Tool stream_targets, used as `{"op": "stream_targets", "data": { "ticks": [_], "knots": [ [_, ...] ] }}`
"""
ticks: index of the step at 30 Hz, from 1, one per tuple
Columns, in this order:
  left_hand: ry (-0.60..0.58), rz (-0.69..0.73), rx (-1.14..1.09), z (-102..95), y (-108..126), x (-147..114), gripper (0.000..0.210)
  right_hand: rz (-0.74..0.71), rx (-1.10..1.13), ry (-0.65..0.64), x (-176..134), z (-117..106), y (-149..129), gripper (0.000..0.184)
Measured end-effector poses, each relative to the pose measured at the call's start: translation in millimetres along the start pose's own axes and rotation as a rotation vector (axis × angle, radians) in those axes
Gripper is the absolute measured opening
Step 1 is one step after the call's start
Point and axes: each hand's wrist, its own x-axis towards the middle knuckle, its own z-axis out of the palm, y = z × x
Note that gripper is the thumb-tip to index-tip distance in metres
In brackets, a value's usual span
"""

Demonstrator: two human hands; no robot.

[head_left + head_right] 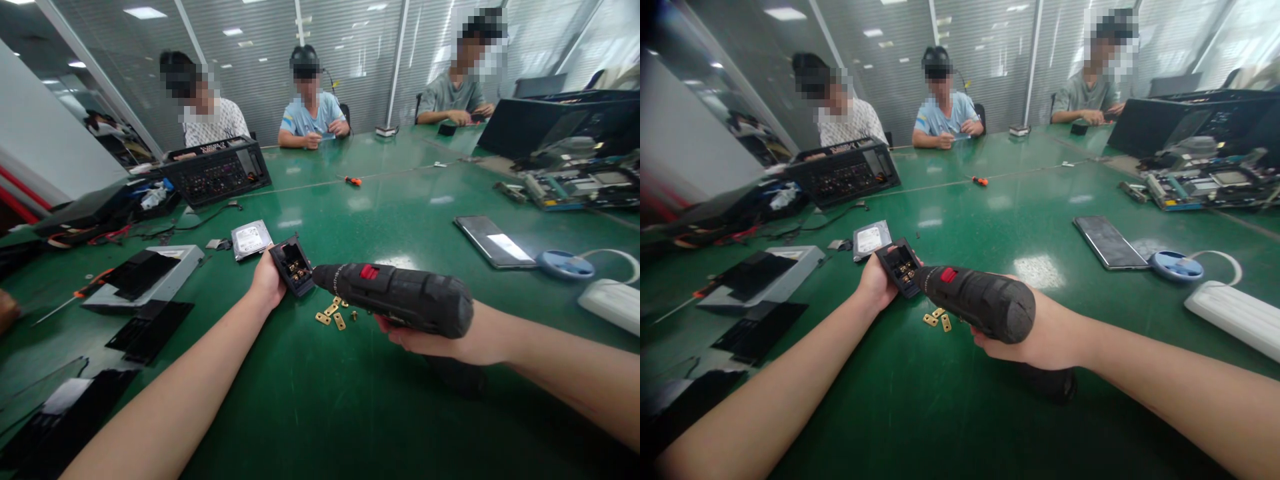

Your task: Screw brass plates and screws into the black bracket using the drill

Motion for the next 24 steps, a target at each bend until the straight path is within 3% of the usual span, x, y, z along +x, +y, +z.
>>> {"op": "stream_targets", "data": {
  "ticks": [5, 11, 15, 17, 24],
  "knots": [
    [0.012, 0.006, -0.004, 1.4, -0.1, -0.3, 0.032, -0.018, -0.003, 0.079, -0.6, 4.8, -3.4, 0.029],
    [0.032, 0.005, -0.018, 1.4, -1.1, -0.9, 0.027, -0.047, 0.011, 0.077, 3.0, 5.7, -10.5, 0.027],
    [0.037, -0.009, -0.02, 2.1, -0.4, -1.5, 0.029, -0.074, 0.117, 0.028, 6.5, 5.2, -17.3, 0.06],
    [0.047, -0.021, -0.031, 2.7, 0.5, -2.1, 0.03, -0.043, 0.127, -0.005, 9.0, 3.4, -22.5, 0.067],
    [0.063, -0.017, -0.073, 3.6, 1.4, -3.3, 0.026, 0.006, 0.007, 0.031, 10.4, -1.4, -24.5, 0.029]
  ]
}}
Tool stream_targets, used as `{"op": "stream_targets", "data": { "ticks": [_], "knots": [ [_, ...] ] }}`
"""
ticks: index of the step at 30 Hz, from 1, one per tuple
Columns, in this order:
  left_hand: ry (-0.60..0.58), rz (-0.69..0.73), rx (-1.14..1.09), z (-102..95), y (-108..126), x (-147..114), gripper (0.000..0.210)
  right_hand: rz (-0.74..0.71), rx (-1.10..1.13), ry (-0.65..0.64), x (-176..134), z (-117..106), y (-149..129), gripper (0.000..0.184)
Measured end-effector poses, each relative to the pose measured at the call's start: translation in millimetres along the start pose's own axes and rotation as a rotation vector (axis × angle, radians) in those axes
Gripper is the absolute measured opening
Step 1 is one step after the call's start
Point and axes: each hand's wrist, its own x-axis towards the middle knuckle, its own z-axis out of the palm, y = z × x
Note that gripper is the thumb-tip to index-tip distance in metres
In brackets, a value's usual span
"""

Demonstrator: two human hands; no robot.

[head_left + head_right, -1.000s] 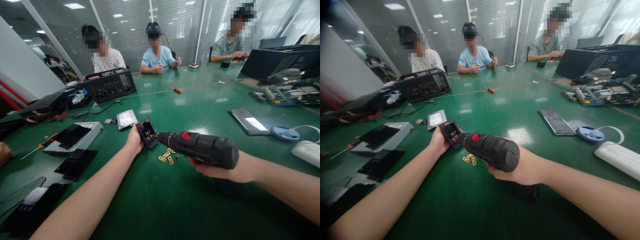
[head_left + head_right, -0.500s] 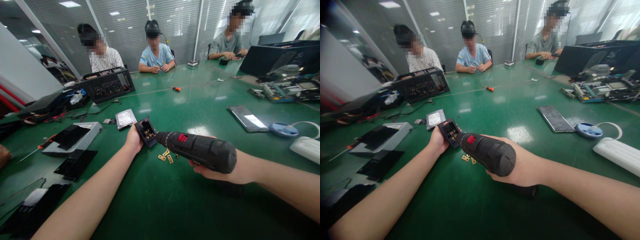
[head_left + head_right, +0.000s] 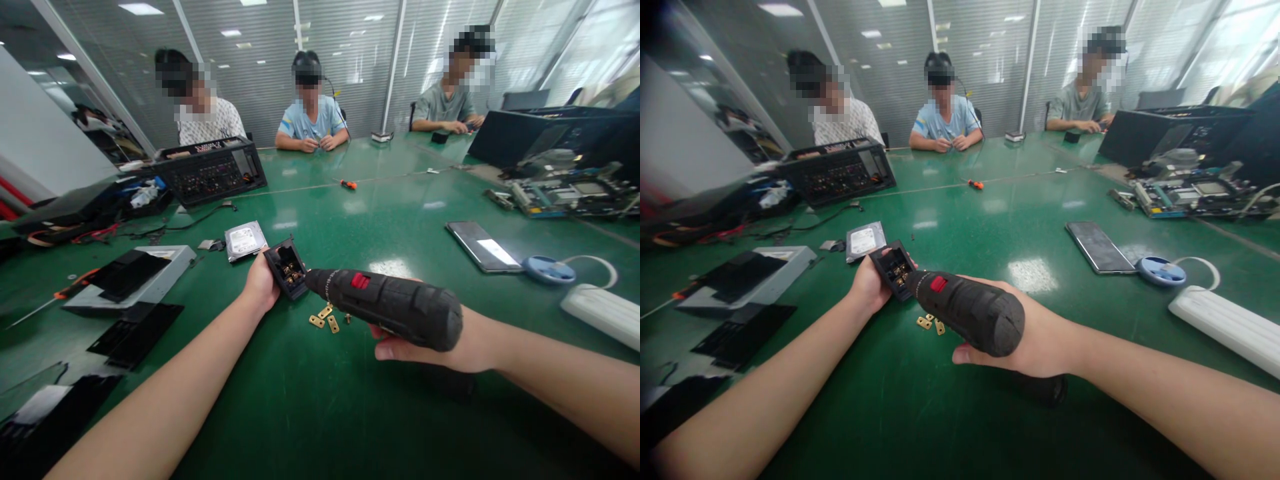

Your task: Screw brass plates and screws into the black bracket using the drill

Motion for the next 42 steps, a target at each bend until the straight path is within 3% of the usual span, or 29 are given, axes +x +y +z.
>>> {"op": "stream_targets", "data": {
  "ticks": [4, 15, 24, 34, 42],
  "knots": [
    [0.0, -0.001, -0.012, 1.1, -0.1, -0.1, 0.026, 0.022, 0.019, 0.02, -5.4, 4.2, 8.1, 0.027],
    [-0.049, 0.028, 0.055, -3.1, -3.0, 4.5, 0.03, -0.035, 0.007, 0.035, -9.4, 7.2, 11.2, 0.059],
    [-0.049, -0.006, 0.031, -3.6, -3.4, 4.2, 0.033, -0.01, -0.077, 0.087, -15.4, 7.4, 22.4, 0.052],
    [-0.045, 0.03, 0.052, -4.6, -4.3, 4.8, 0.03, 0.02, -0.097, 0.085, -17.6, 7.9, 24.2, 0.024],
    [-0.055, 0.007, 0.033, -2.7, -2.8, 2.2, 0.03, 0.025, -0.091, 0.079, -15.7, 7.4, 18.5, 0.027]
  ]
}}
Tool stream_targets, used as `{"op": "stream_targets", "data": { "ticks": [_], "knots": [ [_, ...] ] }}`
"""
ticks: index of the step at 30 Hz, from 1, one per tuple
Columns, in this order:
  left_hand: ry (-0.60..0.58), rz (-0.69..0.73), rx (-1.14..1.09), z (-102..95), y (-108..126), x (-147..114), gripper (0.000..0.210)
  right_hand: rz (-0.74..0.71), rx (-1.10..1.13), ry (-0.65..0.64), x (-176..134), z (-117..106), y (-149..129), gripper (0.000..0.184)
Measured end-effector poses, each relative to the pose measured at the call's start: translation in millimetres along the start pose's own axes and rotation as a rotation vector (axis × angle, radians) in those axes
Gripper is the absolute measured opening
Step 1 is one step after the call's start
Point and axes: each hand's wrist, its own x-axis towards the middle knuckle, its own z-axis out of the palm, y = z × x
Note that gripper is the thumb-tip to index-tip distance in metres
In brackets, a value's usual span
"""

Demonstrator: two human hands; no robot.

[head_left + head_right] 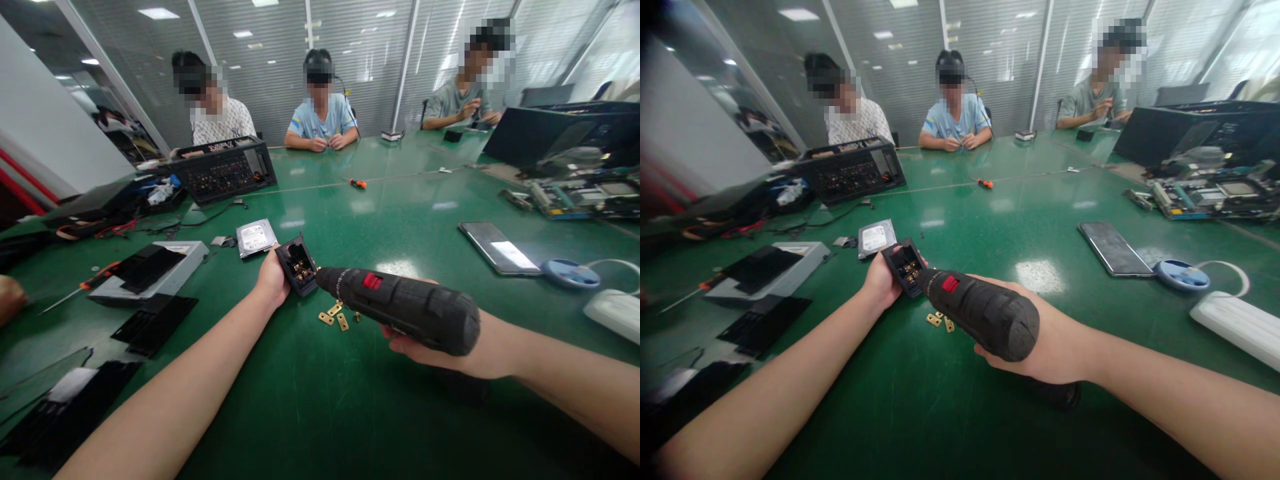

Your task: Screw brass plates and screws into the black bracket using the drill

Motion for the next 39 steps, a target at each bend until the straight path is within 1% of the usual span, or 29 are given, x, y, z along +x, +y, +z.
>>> {"op": "stream_targets", "data": {
  "ticks": [3, 6, 9, 11, 14, 21, 25, 30, 33, 36, 39],
  "knots": [
    [0.011, -0.022, -0.037, 1.2, 0.3, -0.8, 0.03, 0.009, 0.041, -0.021, 0.9, 0.2, -1.3, 0.036],
    [0.013, -0.024, -0.034, 1.9, 1.1, -1.9, 0.031, -0.004, 0.067, -0.045, 1.7, -0.1, -3.3, 0.051],
    [0.009, -0.022, -0.014, 2.2, 1.9, -2.5, 0.032, -0.057, 0.11, -0.039, 4.3, -0.2, -7.8, 0.065],
    [0.003, -0.024, -0.01, 2.2, 2.0, -2.4, 0.033, -0.095, 0.142, -0.056, 7.1, -0.2, -11.8, 0.069],
    [0.003, -0.021, -0.016, 1.5, 1.3, -1.5, 0.031, -0.112, 0.15, -0.075, 10.1, 0.1, -16.2, 0.071],
    [-0.022, 0.01, 0.029, -1.5, -1.2, 0.7, 0.034, -0.091, 0.192, -0.055, 9.0, -0.1, -16.3, 0.067],
    [0.002, 0.001, 0.003, -0.5, -1.1, 0.7, 0.033, -0.066, 0.185, -0.081, 11.0, -0.6, -19.6, 0.065],
    [0.022, 0.001, 0.001, 1.0, -0.7, -0.1, 0.034, -0.088, 0.177, -0.059, 11.9, -0.3, -22.6, 0.064],
    [0.022, -0.003, 0.02, 1.0, 0.0, -1.3, 0.035, -0.102, 0.173, -0.062, 11.2, 0.4, -20.2, 0.069],
    [0.023, -0.008, 0.042, 1.9, 1.0, -3.2, 0.036, -0.082, 0.19, -0.076, 10.1, 0.7, -16.4, 0.072],
    [0.052, 0.007, 0.025, 4.3, 1.3, -4.8, 0.034, -0.06, 0.182, -0.085, 8.6, -0.1, -13.6, 0.075]
  ]
}}
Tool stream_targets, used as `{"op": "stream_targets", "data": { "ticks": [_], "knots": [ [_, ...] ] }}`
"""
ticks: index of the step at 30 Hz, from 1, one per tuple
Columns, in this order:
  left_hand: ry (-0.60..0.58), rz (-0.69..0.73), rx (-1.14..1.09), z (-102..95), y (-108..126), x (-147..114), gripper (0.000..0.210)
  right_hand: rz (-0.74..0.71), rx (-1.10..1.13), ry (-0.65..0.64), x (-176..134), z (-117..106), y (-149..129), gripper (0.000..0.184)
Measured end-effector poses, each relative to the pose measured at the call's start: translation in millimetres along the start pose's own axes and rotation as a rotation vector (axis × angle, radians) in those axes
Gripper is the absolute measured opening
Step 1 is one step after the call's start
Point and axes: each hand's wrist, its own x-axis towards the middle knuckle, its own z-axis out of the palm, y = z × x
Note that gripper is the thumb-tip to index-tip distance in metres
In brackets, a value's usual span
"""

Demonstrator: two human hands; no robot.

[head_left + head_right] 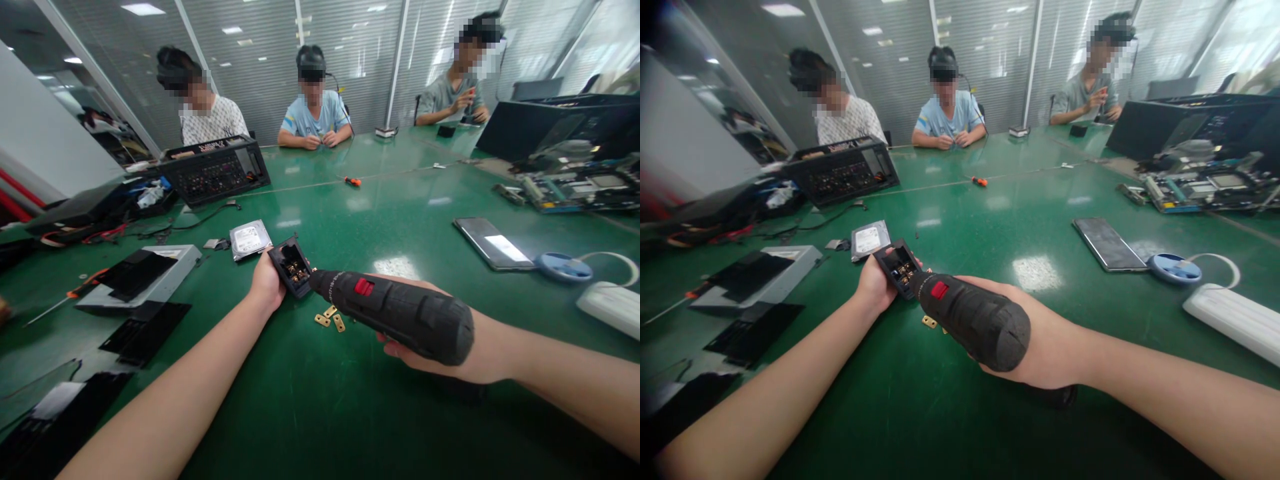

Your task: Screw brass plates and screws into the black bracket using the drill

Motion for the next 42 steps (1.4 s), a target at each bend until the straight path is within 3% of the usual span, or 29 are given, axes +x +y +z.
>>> {"op": "stream_targets", "data": {
  "ticks": [6, 30, 42],
  "knots": [
    [0.042, 0.017, -0.044, 2.8, -0.6, -1.0, 0.025, -0.032, -0.009, -0.012, -2.4, -1.2, 3.3, 0.083],
    [0.061, 0.027, -0.092, -1.9, -2.6, 4.4, 0.015, 0.024, 0.029, -0.027, 0.1, 2.9, -1.0, 0.081],
    [0.017, 0.015, -0.054, -4.1, -3.1, 5.7, 0.017, 0.019, 0.029, -0.002, -5.6, 1.8, 11.5, 0.076]
  ]
}}
